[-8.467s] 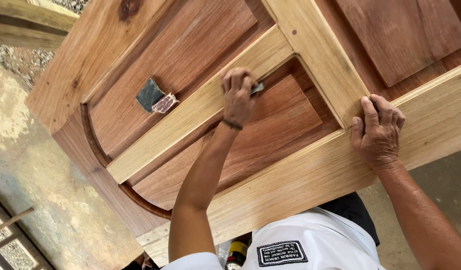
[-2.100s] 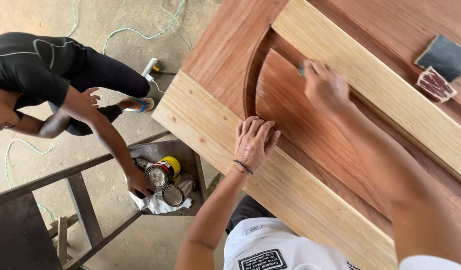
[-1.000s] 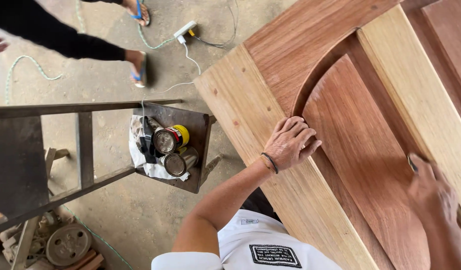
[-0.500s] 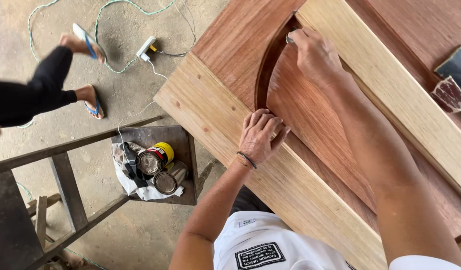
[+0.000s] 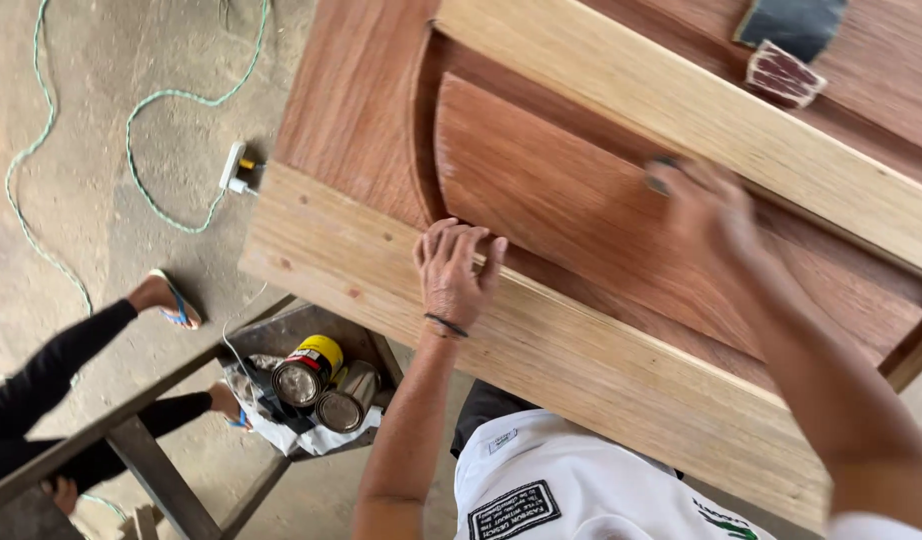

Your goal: The person sands a wooden headboard using a sanding block. They smooth the surface of the wood, focusing on the edges and curved sections of the furniture piece.

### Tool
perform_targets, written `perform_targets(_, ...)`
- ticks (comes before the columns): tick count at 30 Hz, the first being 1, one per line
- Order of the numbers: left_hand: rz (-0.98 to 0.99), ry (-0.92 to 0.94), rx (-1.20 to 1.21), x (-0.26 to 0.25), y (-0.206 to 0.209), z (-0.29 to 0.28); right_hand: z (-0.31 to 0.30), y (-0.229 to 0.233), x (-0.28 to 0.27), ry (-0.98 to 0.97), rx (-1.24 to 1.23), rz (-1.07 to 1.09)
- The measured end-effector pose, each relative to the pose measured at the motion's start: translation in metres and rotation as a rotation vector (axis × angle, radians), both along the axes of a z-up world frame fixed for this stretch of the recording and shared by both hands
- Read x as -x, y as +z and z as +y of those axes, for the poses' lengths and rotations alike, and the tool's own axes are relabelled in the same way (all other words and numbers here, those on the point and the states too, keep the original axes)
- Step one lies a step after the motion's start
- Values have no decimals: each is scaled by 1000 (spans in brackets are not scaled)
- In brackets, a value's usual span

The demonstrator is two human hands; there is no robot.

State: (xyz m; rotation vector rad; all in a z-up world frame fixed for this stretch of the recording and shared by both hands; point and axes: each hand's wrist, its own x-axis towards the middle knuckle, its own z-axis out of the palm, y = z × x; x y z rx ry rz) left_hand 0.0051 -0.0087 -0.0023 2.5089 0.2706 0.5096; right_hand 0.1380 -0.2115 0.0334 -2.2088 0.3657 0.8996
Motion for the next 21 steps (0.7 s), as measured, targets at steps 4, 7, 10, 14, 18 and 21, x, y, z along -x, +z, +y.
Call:
perform_targets(4, -33, -13, -81, -1, -3, -6, 57, -65, -27, 551, -242, -430)
perform_targets(7, -31, -45, -96, 0, -4, -11, 60, -86, -34, 826, -189, -1048)
perform_targets(10, -47, -48, -111, 2, -13, -14, -14, -64, -18, 826, -184, -962)
perform_targets(14, -26, -70, -128, 2, -29, -11, -176, -70, 22, 792, -4, -1122)
perform_targets(18, -115, 9, -192, -20, -52, -21, -290, -76, 54, 793, 267, -1066)
perform_targets(21, 56, -20, -254, -47, -42, -64, -268, -62, 57, 474, 5, -871)
